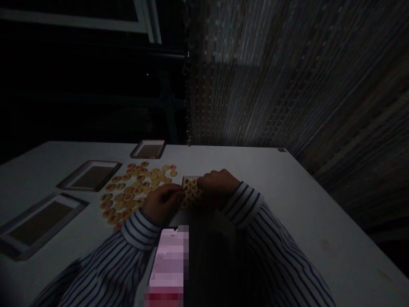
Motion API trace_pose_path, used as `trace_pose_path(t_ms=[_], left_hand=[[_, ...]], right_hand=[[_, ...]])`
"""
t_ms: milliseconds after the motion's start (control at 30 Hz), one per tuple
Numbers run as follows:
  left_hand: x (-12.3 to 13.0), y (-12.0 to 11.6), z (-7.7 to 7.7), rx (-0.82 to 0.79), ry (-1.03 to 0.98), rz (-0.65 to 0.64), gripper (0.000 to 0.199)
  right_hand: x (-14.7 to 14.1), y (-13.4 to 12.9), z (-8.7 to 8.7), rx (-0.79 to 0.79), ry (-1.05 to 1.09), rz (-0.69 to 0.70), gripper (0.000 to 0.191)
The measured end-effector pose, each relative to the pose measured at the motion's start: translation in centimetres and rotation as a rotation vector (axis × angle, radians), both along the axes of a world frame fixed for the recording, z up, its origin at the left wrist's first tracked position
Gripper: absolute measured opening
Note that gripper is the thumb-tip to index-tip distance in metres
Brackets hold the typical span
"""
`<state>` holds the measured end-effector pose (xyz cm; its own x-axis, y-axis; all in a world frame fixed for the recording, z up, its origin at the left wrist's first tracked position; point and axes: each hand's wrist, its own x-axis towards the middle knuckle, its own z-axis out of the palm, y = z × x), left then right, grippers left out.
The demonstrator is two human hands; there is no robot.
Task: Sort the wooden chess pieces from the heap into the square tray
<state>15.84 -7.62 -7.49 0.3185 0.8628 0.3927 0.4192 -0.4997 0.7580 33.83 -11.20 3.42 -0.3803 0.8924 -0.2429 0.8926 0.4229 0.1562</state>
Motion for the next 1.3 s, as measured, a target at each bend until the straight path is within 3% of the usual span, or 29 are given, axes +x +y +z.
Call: trace_pose_path(t_ms=[200, 500, 800, 1067, 1300], left_hand=[[-0.1, 0.2, -0.1, 0.02, -0.066, 0.079, 0.015], [-1.2, -0.1, 1.8, -0.118, -0.223, 0.21, 0.023], [-2.4, 0.7, 3.0, -0.136, -0.364, 0.41, 0.024], [-5.1, 1.2, 3.9, -0.184, -0.467, 0.405, 0.034], [-7.6, 0.4, 6.8, -0.173, -0.413, 0.426, 0.032]], right_hand=[[0.3, -0.9, 1.9, 0.093, -0.011, -0.061, 0.024], [0.7, -1.4, 2.2, 0.162, 0.001, -0.064, 0.029], [0.3, -1.7, 2.6, 0.172, 0.053, -0.093, 0.029], [0.3, -1.8, 2.9, 0.317, 0.123, -0.088, 0.026], [0.0, -1.5, 2.5, 0.389, 0.18, -0.075, 0.028]])
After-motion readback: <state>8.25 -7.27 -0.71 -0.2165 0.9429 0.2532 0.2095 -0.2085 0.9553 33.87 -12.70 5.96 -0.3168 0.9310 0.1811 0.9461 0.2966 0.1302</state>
